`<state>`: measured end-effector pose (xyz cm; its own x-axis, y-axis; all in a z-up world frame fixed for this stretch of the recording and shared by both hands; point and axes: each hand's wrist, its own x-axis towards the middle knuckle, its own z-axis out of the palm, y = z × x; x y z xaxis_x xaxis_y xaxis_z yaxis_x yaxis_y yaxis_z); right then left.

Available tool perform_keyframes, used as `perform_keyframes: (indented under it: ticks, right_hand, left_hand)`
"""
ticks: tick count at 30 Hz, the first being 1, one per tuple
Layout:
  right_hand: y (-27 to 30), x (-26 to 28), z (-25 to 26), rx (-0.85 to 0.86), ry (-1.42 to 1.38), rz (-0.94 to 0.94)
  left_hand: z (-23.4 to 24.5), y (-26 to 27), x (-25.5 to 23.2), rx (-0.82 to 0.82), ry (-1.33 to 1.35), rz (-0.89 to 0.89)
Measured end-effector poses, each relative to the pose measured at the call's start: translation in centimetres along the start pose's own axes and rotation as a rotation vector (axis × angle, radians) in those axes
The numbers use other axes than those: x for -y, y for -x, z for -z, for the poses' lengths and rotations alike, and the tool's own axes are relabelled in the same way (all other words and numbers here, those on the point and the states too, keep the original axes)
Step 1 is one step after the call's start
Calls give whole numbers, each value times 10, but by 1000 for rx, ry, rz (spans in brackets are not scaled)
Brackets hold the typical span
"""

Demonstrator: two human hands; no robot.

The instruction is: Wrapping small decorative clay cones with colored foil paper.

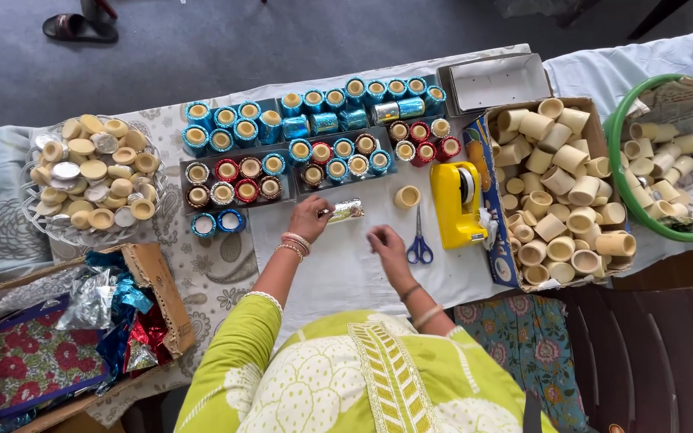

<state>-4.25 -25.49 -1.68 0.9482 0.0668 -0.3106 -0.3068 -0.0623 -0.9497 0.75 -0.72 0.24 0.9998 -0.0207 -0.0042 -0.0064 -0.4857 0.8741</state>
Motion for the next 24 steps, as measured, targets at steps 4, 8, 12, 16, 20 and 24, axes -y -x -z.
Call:
perform_keyframes:
  ticks: [4, 8, 12, 16, 20, 24]
  right_hand:
    - [-36, 10, -47, 83, -80, -36]
    - [-49, 13, -67, 75, -20, -49]
    - [-53, 20, -79, -18, 132, -49]
    - [-55, 18, -87, -108, 243, -16]
    - [-51, 26, -94, -145, 265, -4]
    - [-50, 33, -98, -160, 244, -9]
  left_hand:
    - [-2, -1, 5, 3, 7, -7]
    - [-3, -1, 8, -3, 19, -13]
    - [-2, -1, 6, 0, 15, -31]
    - [-1, -1, 3, -8, 38, -57]
    - [0, 0, 2, -13, 55, -58]
    - [1, -1, 2, -1, 45, -62]
